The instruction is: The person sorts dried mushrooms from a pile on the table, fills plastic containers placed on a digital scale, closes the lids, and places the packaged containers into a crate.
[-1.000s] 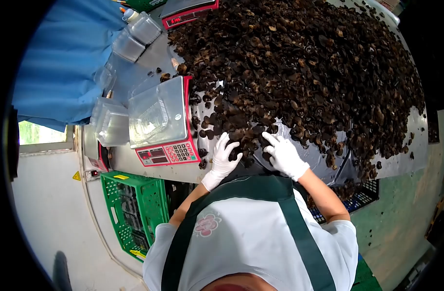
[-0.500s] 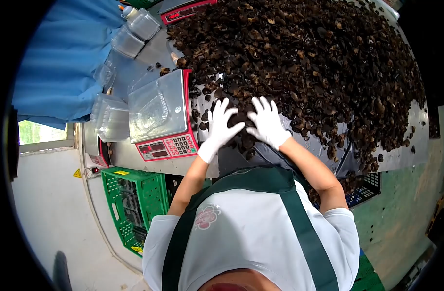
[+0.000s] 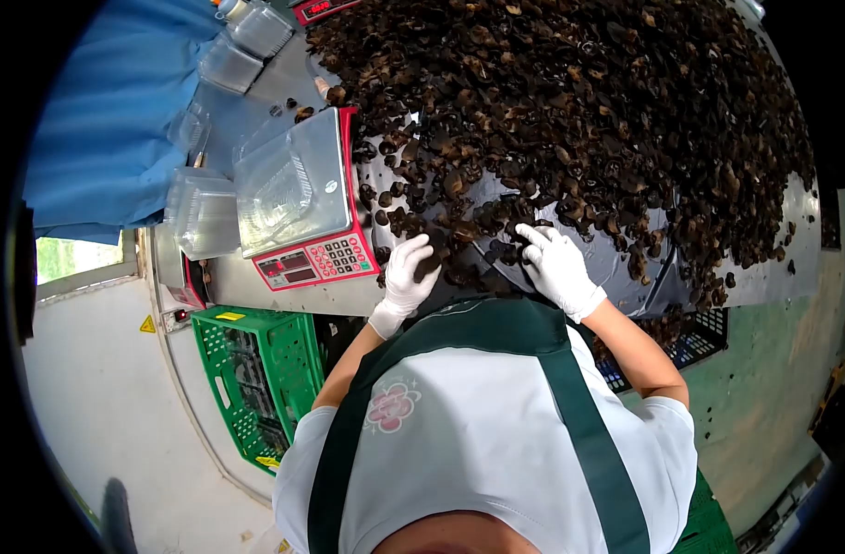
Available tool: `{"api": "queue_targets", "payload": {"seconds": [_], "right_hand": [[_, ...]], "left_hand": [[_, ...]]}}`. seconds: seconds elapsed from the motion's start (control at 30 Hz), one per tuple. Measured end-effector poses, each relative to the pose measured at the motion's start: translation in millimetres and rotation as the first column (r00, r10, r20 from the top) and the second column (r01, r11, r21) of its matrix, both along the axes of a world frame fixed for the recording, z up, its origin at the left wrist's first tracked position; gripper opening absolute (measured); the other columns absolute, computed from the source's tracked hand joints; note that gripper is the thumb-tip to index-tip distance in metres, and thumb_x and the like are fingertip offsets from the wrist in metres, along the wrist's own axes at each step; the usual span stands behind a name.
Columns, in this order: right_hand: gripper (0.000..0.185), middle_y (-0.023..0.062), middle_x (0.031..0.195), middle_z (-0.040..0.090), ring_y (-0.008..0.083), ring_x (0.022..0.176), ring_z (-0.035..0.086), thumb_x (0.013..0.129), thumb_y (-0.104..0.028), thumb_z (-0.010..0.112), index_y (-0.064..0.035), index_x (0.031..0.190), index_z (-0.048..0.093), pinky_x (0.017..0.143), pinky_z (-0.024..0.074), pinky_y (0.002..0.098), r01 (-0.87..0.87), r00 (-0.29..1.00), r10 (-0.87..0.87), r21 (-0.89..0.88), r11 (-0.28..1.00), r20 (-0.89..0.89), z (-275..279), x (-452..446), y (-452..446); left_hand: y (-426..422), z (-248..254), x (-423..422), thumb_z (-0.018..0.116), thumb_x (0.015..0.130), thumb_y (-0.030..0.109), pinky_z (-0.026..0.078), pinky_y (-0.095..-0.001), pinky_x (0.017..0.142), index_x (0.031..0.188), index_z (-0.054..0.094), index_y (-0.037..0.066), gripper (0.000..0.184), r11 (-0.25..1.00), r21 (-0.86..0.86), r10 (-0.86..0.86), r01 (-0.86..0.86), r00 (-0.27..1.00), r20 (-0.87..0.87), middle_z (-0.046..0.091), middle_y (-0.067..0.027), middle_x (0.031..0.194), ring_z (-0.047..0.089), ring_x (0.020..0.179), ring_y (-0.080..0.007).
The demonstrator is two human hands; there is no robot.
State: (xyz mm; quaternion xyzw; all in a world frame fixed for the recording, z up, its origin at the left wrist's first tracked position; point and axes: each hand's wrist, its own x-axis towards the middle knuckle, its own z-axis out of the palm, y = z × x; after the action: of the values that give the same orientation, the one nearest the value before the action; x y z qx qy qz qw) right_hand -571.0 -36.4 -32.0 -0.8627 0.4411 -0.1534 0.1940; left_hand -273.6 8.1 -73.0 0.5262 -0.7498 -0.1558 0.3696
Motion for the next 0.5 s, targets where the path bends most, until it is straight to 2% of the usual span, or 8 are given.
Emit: {"api": "queue_targets", "payload": {"seconds": [0.03, 0.1, 0.13, 0.17, 0.23, 0.3, 0.4, 0.5], "right_hand": [[0.021, 0.0069, 0.131, 0.054, 0.0289, 0.106, 0.055, 0.071, -0.01, 0.071, -0.0072, 0.09, 0.062, 0.086, 0.0484, 0.0368, 0.011, 1.0, -0.011, 0.012, 1.0, -0.013, 1.1, -2.2, -1.9], [0.045, 0.0084, 0.134, 0.051, 0.0298, 0.104, 0.055, 0.071, -0.013, 0.074, -0.0082, 0.113, 0.059, 0.087, 0.049, 0.0355, 0.162, 0.984, -0.163, 0.011, 0.987, 0.068, 10.7, 5.5, -1.6], [0.071, 0.0102, 0.138, 0.045, 0.0308, 0.099, 0.055, 0.069, -0.017, 0.077, -0.01, 0.133, 0.045, 0.083, 0.0509, 0.0377, 0.172, 0.984, -0.173, 0.038, 0.984, 0.032, 11.9, 7.3, -2.5], [0.071, 0.0102, 0.138, 0.045, 0.0308, 0.099, 0.055, 0.069, -0.017, 0.077, -0.01, 0.133, 0.045, 0.083, 0.0509, 0.0377, 0.173, 0.984, -0.174, 0.038, 0.984, 0.031, 12.3, 10.9, -2.0], [0.081, 0.0137, 0.142, 0.038, 0.0315, 0.098, 0.055, 0.067, -0.02, 0.079, -0.01, 0.137, 0.04, 0.082, 0.051, 0.0385, 0.186, 0.982, -0.185, 0.143, 0.972, -0.024, 10.4, 18.7, -0.9], [0.084, 0.0211, 0.142, 0.036, 0.0341, 0.1, 0.053, 0.068, -0.02, 0.079, -0.011, 0.14, 0.037, 0.081, 0.051, 0.0397, 0.066, 0.996, -0.058, 0.121, 0.99, -0.067, -2.9, 24.5, 1.8], [0.078, 0.0215, 0.14, 0.038, 0.034, 0.099, 0.054, 0.071, -0.019, 0.075, -0.0134, 0.14, 0.038, 0.08, 0.0518, 0.0392, 0.005, 0.997, 0.004, 0.108, 0.994, -0.083, -12.3, 34.9, -3.9], [0.076, 0.0204, 0.139, 0.04, 0.0336, 0.096, 0.057, 0.072, -0.019, 0.074, -0.0144, 0.139, 0.039, 0.077, 0.0531, 0.0394, 0.049, 0.998, -0.047, 0.062, 0.997, -0.036, -18.9, 39.8, -29.5]], "left_hand": [[-0.6, -0.1, -1.6, 0.076, 0.067, 0.008, 0.043, -0.041, 0.095, 0.115, 0.057, 0.005, 0.052, 1.0, 0.014, 0.026, -0.026, 1.0, 0.0, 0.055, -0.0137, 0.124, 0.053, 0.11, -0.0331], [-3.7, 23.7, -10.3, 0.078, 0.067, 0.016, 0.041, -0.0419, 0.097, 0.126, 0.052, 0.005, 0.065, 0.991, 0.126, 0.026, -0.035, 0.997, 0.069, 0.047, -0.0157, 0.134, 0.049, 0.116, -0.0346], [-3.4, 27.4, -9.1, 0.08, 0.066, 0.023, 0.039, -0.0434, 0.099, 0.132, 0.048, 0.008, 0.075, 0.982, 0.187, -0.044, 0.018, 0.99, 0.137, 0.038, -0.0163, 0.142, 0.044, 0.121, -0.0363], [-4.1, 30.2, -10.3, 0.081, 0.064, 0.026, 0.036, -0.0448, 0.102, 0.134, 0.046, 0.01, 0.079, 0.974, 0.218, -0.104, 0.066, 0.98, 0.169, 0.037, -0.017, 0.143, 0.042, 0.123, -0.0363], [-7.8, 35.0, -11.2, 0.082, 0.062, 0.029, 0.036, -0.0435, 0.099, 0.134, 0.047, 0.013, 0.081, 0.952, 0.265, -0.225, 0.155, 0.939, 0.26, 0.036, -0.0158, 0.144, 0.043, 0.123, -0.0346], [-11.2, 31.2, -14.7, 0.081, 0.062, 0.031, 0.038, -0.0411, 0.095, 0.132, 0.05, 0.015, 0.078, 0.942, 0.247, -0.304, 0.229, 0.893, 0.332, 0.038, -0.0134, 0.143, 0.046, 0.117, -0.0316], [-30.1, 16.5, -33.1, 0.079, 0.064, 0.028, 0.041, -0.0395, 0.089, 0.129, 0.053, 0.015, 0.071, 0.965, 0.152, -0.251, 0.212, 0.912, 0.325, 0.045, -0.012, 0.138, 0.051, 0.105, -0.0282], [-64.7, 8.8, -52.3, 0.078, 0.065, 0.023, 0.048, -0.0367, 0.08, 0.13, 0.053, 0.016, 0.07, 0.979, 0.083, -0.205, 0.188, 0.92, 0.333, 0.049, -0.0111, 0.135, 0.056, 0.098, -0.026]]}}
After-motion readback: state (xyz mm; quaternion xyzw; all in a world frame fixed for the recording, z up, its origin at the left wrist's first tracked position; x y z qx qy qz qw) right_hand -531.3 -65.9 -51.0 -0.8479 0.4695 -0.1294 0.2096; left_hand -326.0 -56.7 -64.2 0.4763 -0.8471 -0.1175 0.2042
